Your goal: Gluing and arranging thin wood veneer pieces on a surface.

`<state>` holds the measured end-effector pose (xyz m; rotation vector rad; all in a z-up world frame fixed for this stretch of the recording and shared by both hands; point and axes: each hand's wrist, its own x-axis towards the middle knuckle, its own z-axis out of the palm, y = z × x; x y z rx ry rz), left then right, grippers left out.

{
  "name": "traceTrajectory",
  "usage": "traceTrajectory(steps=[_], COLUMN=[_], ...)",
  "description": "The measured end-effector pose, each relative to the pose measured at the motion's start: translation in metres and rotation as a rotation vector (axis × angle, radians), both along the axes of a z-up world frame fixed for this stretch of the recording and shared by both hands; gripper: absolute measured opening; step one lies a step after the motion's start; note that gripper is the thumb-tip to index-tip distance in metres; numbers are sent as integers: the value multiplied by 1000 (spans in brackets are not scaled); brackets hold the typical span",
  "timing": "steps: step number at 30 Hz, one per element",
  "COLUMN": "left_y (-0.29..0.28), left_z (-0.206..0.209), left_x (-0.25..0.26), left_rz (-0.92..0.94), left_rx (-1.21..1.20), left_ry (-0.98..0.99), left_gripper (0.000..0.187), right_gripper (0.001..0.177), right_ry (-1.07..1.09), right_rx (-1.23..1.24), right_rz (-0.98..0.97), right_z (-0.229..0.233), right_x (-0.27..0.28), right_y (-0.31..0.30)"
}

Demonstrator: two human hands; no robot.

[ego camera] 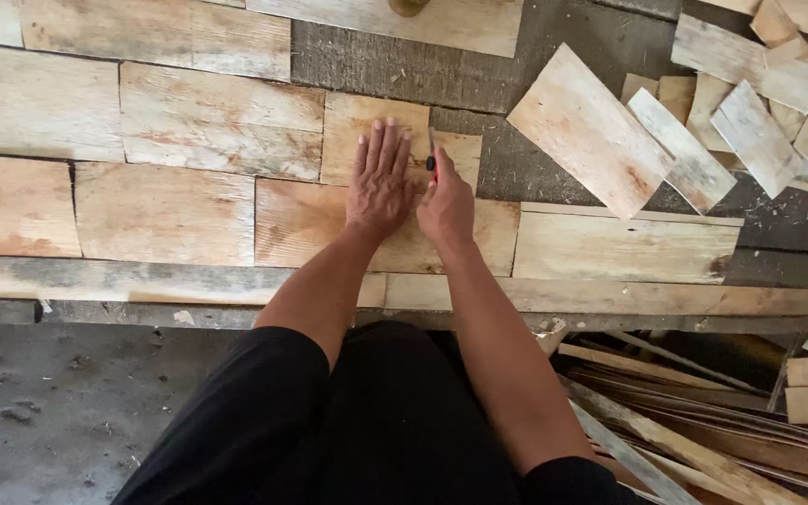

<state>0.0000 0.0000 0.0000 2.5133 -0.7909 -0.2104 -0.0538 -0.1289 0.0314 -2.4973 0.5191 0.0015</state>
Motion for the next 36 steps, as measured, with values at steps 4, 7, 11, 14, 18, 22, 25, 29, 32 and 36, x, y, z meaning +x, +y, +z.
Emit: traceTrajectory(steps=[4,7,11,14,18,22,25,29,32,36], left_y=[-1,0,4,5,3,1,2,1,4,-1], left_z=[-3,-14,-8,-4,-5,-6,-7,-3,-3,-9], left_x=[0,-3,-3,-4,-1,0,-2,0,-2,-2], left_rz=[6,-1,20,13,1,1,7,10,14,9], left_rx=[-23,4,-109,-104,-77,-51,-62,-31,-44,5], left_ry=[33,-60,-42,-20,-7,3,-28,-7,0,-47], left_gripper=[77,73,70,71,71,73,74,74,74,73], right_gripper=[56,64,53,50,51,69,74,68,60,58], right_ry=[61,227,318,367,424,360,399,502,421,467], right_rx=[39,-26,-5,-63,-51,-34,-23,67,-13,44], right_rz=[-38,18,29,87,67,39,28,-45,33,-9], right_z=[10,22,50,51,51,53,71,70,72,68], right_x=[9,19,29,23,13,3,-2,-21,-31,-43], right_y=[0,-5,-4,-3,-1,5,16,22,29,28])
